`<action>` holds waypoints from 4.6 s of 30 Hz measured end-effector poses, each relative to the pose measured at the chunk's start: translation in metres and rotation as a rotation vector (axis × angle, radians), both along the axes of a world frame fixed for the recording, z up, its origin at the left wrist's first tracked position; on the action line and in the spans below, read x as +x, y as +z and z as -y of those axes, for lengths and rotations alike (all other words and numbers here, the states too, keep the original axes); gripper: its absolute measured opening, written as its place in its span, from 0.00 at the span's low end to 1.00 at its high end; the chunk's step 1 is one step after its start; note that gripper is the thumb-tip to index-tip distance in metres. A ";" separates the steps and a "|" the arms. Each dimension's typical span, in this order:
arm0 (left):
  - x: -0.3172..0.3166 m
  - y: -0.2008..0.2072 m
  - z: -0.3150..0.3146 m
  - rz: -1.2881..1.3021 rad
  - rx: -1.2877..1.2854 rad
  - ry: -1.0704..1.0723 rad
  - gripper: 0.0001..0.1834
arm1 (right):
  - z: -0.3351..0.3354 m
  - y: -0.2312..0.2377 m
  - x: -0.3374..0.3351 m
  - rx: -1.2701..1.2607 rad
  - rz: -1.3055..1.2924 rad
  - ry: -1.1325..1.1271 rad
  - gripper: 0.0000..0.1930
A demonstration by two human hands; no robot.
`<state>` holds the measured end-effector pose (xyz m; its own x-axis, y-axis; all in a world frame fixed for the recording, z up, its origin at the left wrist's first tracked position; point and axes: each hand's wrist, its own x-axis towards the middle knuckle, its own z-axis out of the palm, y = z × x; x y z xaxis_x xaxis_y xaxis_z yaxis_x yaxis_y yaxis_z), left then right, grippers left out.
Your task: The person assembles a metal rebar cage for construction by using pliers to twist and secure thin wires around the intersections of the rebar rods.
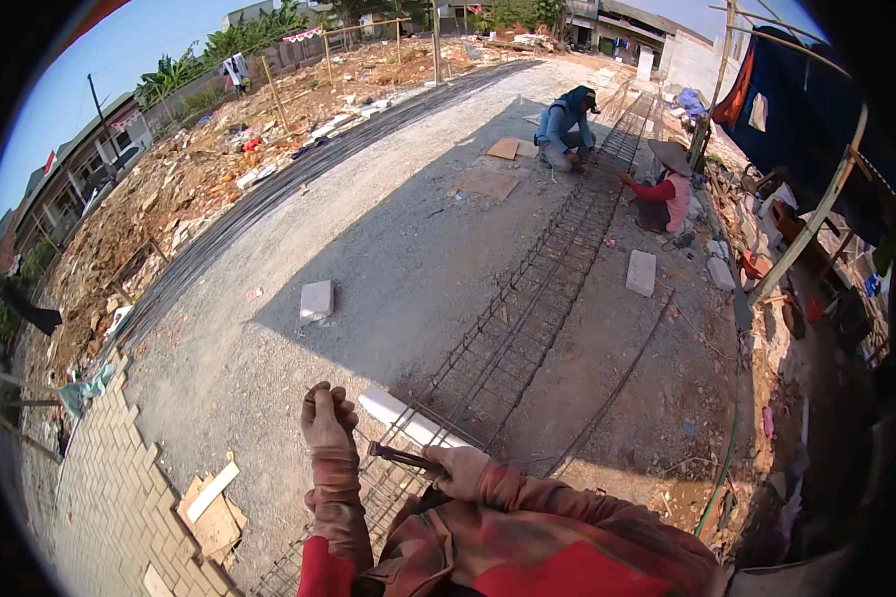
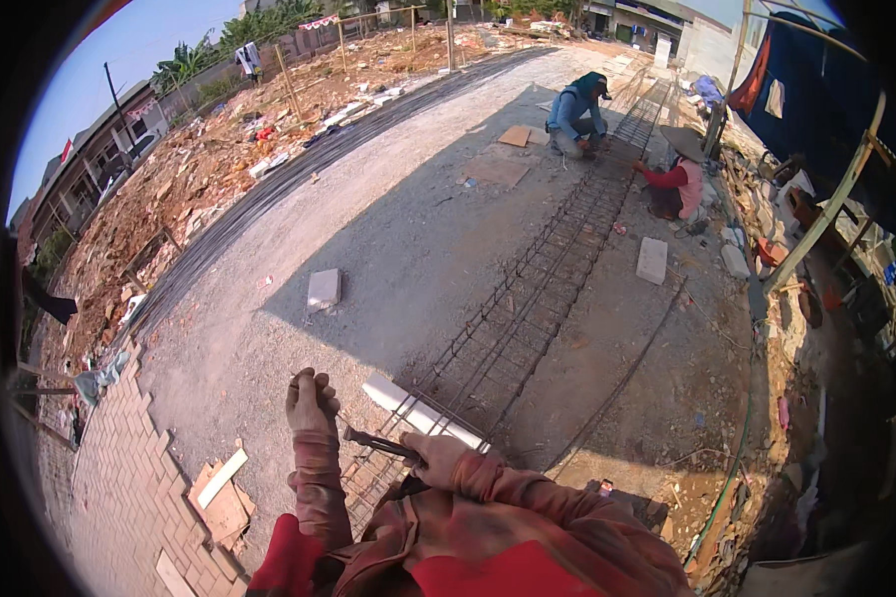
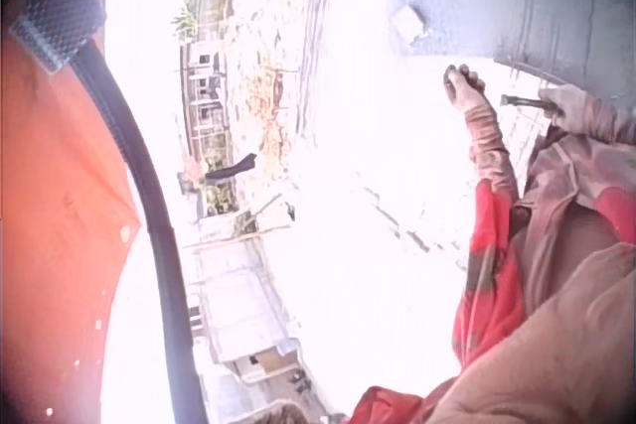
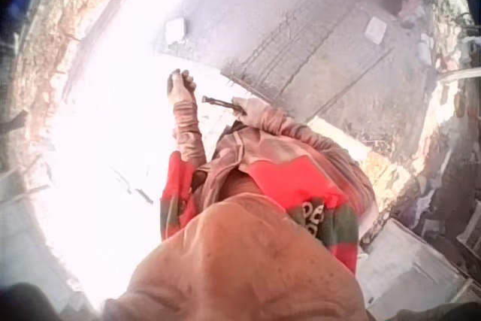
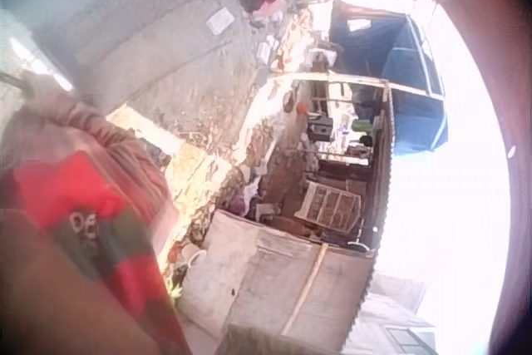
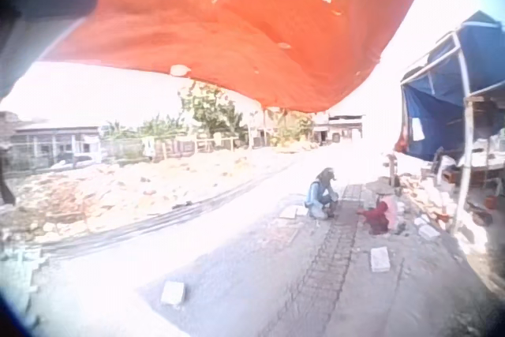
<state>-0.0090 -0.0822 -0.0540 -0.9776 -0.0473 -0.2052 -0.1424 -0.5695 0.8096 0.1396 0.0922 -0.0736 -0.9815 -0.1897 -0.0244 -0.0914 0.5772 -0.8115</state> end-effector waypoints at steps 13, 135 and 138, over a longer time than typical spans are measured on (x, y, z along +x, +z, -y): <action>0.026 0.049 0.020 -0.299 -0.233 0.022 0.10 | 0.019 0.011 0.007 0.050 -0.040 0.023 0.17; 0.063 -0.575 -0.099 0.853 -0.526 -0.198 0.19 | -0.006 -0.474 -0.236 0.579 0.816 0.699 0.13; 0.038 -0.554 -0.095 0.769 -0.700 -0.321 0.18 | -0.022 -0.471 -0.227 0.548 0.638 0.730 0.11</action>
